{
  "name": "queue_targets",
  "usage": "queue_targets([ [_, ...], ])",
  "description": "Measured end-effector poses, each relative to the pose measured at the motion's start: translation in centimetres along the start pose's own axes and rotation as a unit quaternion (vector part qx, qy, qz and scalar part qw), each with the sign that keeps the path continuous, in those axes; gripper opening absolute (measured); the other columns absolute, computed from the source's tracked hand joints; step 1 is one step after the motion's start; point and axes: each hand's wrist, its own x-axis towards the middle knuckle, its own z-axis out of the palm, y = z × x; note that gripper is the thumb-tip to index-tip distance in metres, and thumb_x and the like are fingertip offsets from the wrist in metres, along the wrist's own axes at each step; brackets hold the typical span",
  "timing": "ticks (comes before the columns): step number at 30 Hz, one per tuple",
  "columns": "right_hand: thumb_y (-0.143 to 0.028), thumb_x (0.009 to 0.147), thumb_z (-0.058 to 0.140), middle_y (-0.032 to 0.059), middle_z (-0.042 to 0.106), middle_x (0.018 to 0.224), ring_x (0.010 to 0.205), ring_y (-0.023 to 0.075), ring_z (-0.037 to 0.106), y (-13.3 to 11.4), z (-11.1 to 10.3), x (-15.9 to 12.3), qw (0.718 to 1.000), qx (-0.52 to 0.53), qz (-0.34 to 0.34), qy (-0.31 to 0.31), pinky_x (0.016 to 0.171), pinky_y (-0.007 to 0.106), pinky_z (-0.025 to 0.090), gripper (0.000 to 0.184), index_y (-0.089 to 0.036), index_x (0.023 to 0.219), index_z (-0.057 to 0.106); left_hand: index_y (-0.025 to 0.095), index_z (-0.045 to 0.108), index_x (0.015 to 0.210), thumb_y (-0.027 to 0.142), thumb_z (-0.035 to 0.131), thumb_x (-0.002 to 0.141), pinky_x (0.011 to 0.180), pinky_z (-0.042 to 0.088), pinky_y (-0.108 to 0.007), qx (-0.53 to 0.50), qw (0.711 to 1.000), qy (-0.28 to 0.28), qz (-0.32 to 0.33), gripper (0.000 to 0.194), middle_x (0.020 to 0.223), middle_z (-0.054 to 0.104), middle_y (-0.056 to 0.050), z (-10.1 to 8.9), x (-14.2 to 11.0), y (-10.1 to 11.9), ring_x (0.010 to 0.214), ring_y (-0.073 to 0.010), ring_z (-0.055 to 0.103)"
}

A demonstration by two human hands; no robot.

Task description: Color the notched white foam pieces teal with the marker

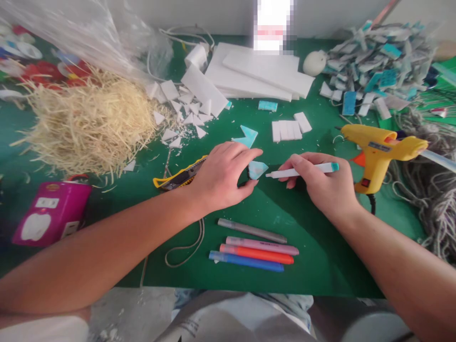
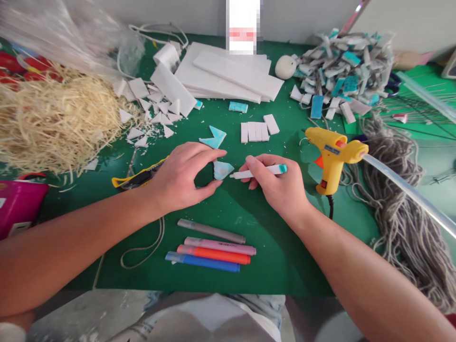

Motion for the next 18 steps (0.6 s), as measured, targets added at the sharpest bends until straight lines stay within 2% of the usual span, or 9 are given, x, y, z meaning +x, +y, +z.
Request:
queue_targets([
  [5,-0.032,0.089,0.073,-0.0007,0.070,0.058,0.052,0.0127,0.061,0.04,0.08,0.09,1.000,0.011,0.001,0.025,0.053,0.027,0.049,0.017,-0.022,0.078,0.081,0.012,0.061,0.131,0.025,0.061,0.095,0.096,0.057,-0.044,0.000,1.000,-0.011,-0.006,0.038,0.119,0.073,-0.014,-0.02,-0.05,0.03,0.110,-0.0290,0.070],
  [10,-0.033,0.092,0.071,-0.0001,0.067,0.055,0.050,0.0134,0.061,0.12,0.11,0.16,1.000,0.004,0.003,0.002,0.054,0.027,0.050,0.027,-0.022,0.067,0.077,0.012,0.061,0.131,0.025,0.061,0.095,0.097,0.057,-0.045,0.000,1.000,-0.012,-0.005,0.038,0.119,0.073,-0.014,-0.08,-0.01,-0.05,0.110,-0.0289,0.069],
  [14,-0.033,0.091,0.072,0.0003,0.071,0.059,0.052,0.0136,0.062,0.13,0.06,0.15,1.000,0.011,-0.004,0.020,0.055,0.027,0.050,0.020,-0.023,0.075,0.080,0.011,0.061,0.131,0.024,0.061,0.095,0.096,0.057,-0.045,-0.002,1.000,-0.008,-0.006,0.038,0.119,0.073,-0.014,-0.03,0.02,-0.07,0.111,-0.0294,0.069],
  [18,-0.038,0.091,0.073,0.0004,0.067,0.053,0.049,0.0144,0.061,0.11,-0.05,0.10,1.000,-0.002,-0.002,-0.005,0.053,0.028,0.051,0.029,-0.023,0.066,0.077,0.012,0.061,0.131,0.025,0.062,0.095,0.096,0.057,-0.046,-0.003,1.000,-0.006,-0.006,0.038,0.118,0.073,-0.014,0.05,0.00,-0.06,0.110,-0.0295,0.069],
])
